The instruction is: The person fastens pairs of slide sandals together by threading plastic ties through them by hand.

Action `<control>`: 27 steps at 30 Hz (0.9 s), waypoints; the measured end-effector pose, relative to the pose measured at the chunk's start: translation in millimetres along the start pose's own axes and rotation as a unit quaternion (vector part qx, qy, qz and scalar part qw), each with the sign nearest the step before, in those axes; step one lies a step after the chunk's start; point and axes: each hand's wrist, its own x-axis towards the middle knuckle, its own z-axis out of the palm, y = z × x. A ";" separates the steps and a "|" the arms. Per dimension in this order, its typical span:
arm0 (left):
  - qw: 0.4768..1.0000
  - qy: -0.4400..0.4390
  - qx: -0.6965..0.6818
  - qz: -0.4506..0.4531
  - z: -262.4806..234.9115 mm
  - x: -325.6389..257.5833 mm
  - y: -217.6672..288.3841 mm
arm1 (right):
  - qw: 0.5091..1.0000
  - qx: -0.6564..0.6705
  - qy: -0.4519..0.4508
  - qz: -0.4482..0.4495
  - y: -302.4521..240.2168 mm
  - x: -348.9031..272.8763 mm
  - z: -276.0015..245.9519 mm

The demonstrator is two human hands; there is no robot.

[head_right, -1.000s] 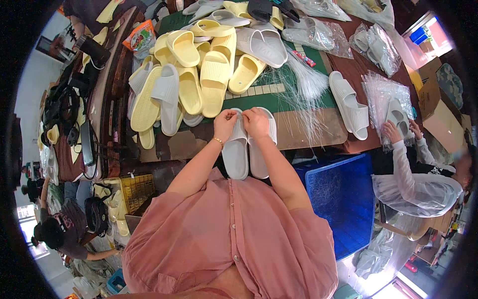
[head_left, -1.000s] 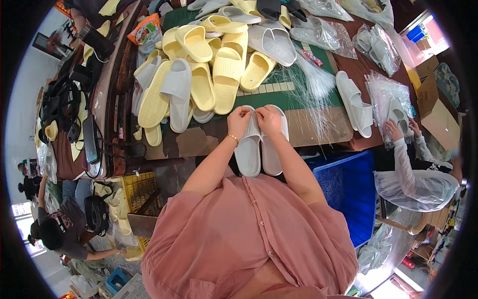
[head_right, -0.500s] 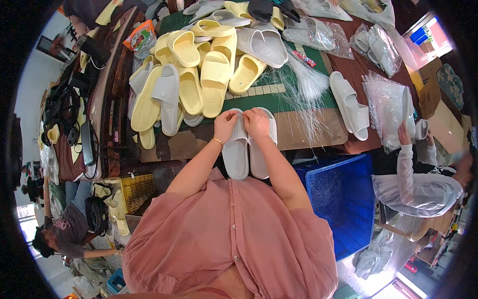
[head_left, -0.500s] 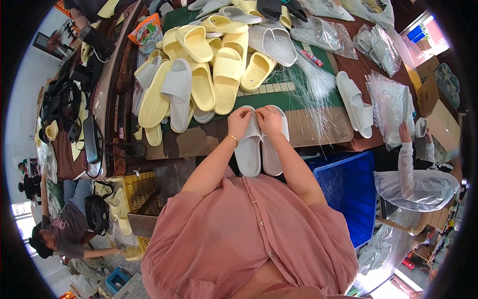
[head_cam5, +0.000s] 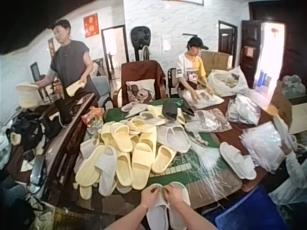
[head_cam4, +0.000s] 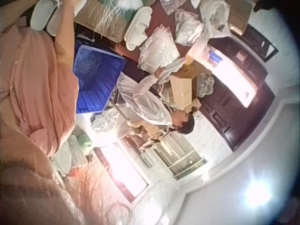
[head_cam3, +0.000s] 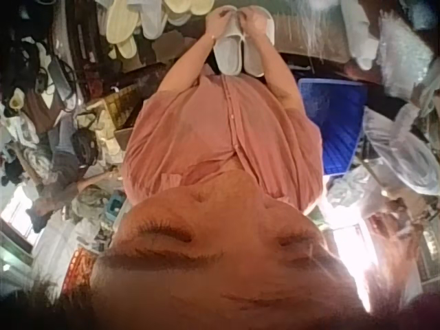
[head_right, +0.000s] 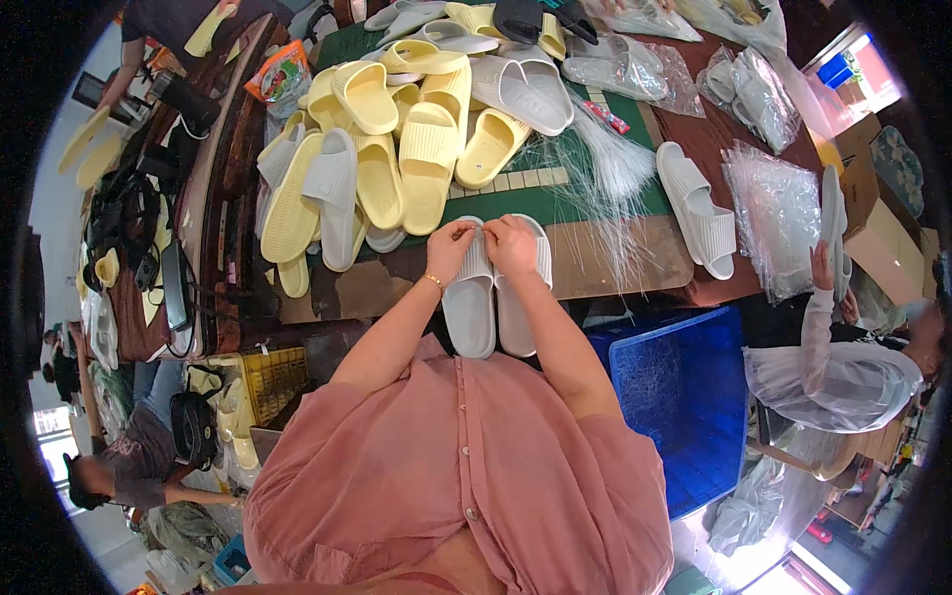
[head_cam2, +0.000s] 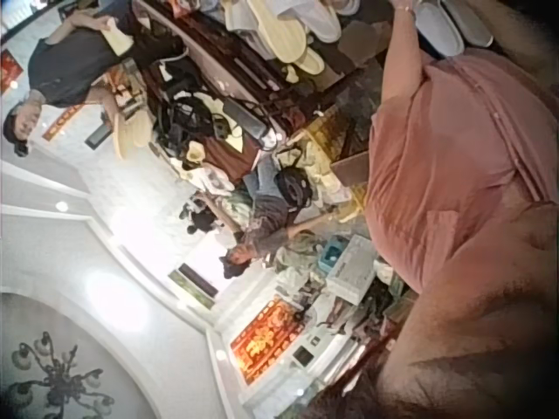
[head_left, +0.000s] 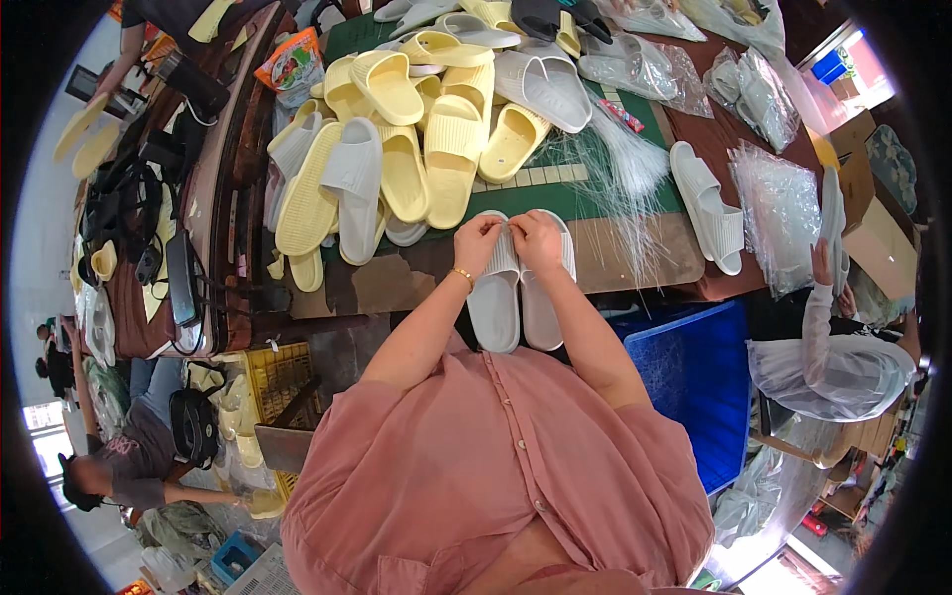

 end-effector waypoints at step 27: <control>0.995 -0.004 0.054 0.085 -6.1 -5.2 6.2 | 0.998 0.006 -0.056 0.007 -4.5 2.5 -0.3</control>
